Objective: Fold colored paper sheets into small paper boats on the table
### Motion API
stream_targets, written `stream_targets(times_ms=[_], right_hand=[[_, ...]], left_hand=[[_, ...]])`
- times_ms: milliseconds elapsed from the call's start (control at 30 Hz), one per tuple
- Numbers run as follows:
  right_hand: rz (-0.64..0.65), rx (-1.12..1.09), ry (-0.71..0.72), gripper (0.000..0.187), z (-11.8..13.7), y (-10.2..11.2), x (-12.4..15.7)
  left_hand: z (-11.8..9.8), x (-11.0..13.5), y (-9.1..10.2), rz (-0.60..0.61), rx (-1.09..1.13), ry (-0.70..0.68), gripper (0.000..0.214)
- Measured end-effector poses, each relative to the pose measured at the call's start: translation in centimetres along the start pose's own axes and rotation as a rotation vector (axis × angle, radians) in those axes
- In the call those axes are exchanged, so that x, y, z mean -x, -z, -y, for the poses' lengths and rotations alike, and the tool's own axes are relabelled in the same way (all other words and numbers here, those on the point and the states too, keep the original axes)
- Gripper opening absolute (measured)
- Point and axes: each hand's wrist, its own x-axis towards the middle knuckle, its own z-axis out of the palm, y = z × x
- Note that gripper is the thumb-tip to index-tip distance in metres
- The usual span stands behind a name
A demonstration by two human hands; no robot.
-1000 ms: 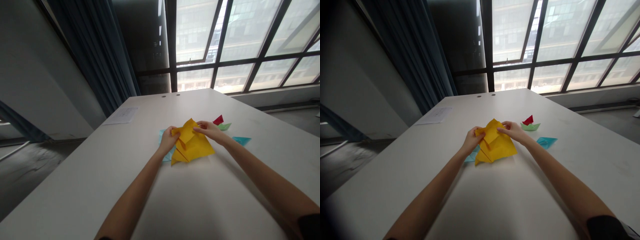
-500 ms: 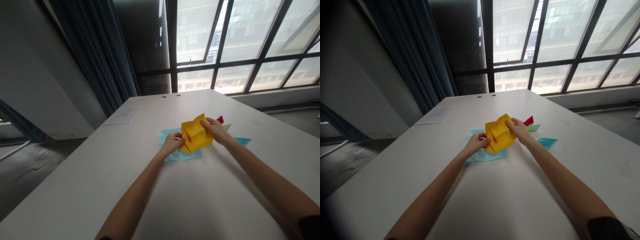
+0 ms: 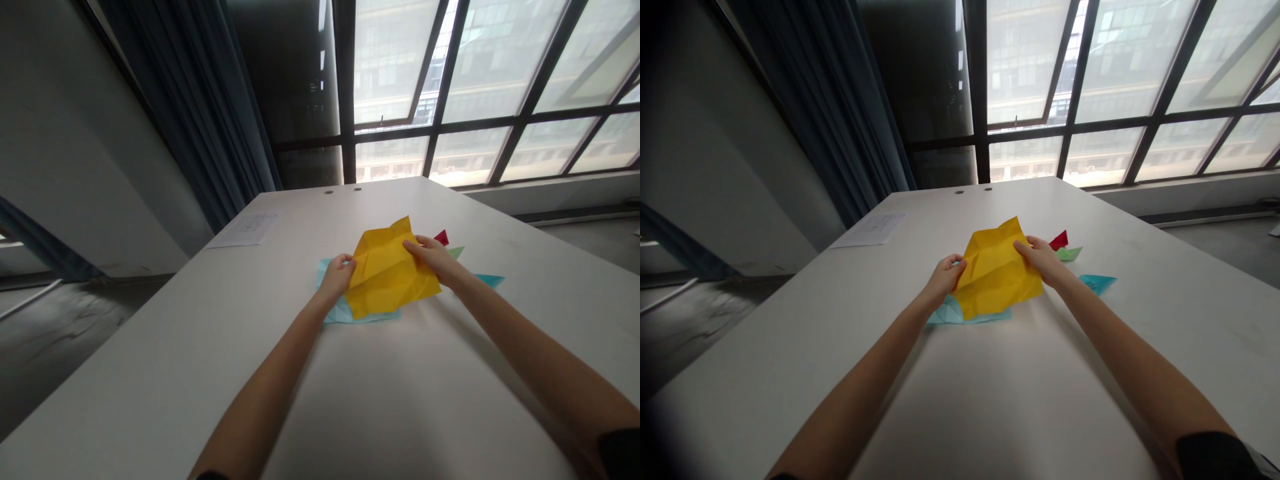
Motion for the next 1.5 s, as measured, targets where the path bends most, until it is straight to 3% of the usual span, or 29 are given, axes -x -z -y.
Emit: stream_targets(times_ms=[67, 133, 300, 433, 567, 700, 800, 967, 1033, 1200, 1300, 1400, 1500], right_hand=[[0.005, -0.029, -0.035, 0.026, 0.3, -0.2, 0.2], [0.019, -0.061, -0.07, 0.025, 0.6, -0.4, 0.5], [0.023, -0.201, -0.124, 0.021, 1.2, -0.9, 0.9], [-0.006, -0.247, -0.14, 0.02, 1.5, -1.0, 1.1], [0.001, -0.258, -0.132, 0.018, 1.8, -1.2, 1.4], [-0.017, -0.233, -0.118, 0.016, 1.8, -1.4, 1.5], [-0.017, -0.205, -0.117, 0.017, 1.5, -1.0, 1.1], [0.108, -0.186, -0.132, 0.023, 0.7, 0.2, 0.2], [0.147, -0.154, -0.128, 0.025, 0.4, 0.6, -0.1], [0.021, 0.059, -0.028, 0.047, 0.2, 0.9, -0.2], [0.115, 0.187, 0.057, 0.058, 0.3, 0.8, 0.1], [0.178, 0.244, 0.102, 0.043, 0.3, 0.7, 0.1], [0.19, 0.144, 0.089, 0.034, 0.0, 0.5, -0.2]], left_hand=[[-0.1, 0.2, 0.1, -0.006, 0.061, 0.01, 0.016], [-0.2, 0.3, 0.3, -0.036, 0.045, -0.064, 0.023], [-1.3, 0.7, 0.6, -0.059, -0.224, -0.297, 0.018], [-2.0, 1.4, 0.6, 0.004, -0.446, -0.379, 0.033], [-1.6, 1.2, 0.7, -0.081, -0.515, -0.395, 0.022], [-1.1, 0.3, 1.0, -0.169, -0.413, -0.301, 0.015], [-1.4, 0.0, 1.4, -0.184, -0.197, -0.226, 0.013], [-2.3, -0.2, 2.3, -0.228, 0.138, -0.206, 0.014], [-2.2, -0.3, 2.5, -0.22, 0.181, -0.233, 0.017], [-1.3, -0.8, 2.7, -0.317, 0.192, -0.231, 0.026], [-1.2, -0.8, 3.0, -0.382, 0.224, -0.199, 0.033], [-1.6, -0.6, 3.2, -0.408, 0.248, -0.23, 0.039], [-2.2, -0.3, 3.2, -0.394, 0.248, -0.284, 0.031]])
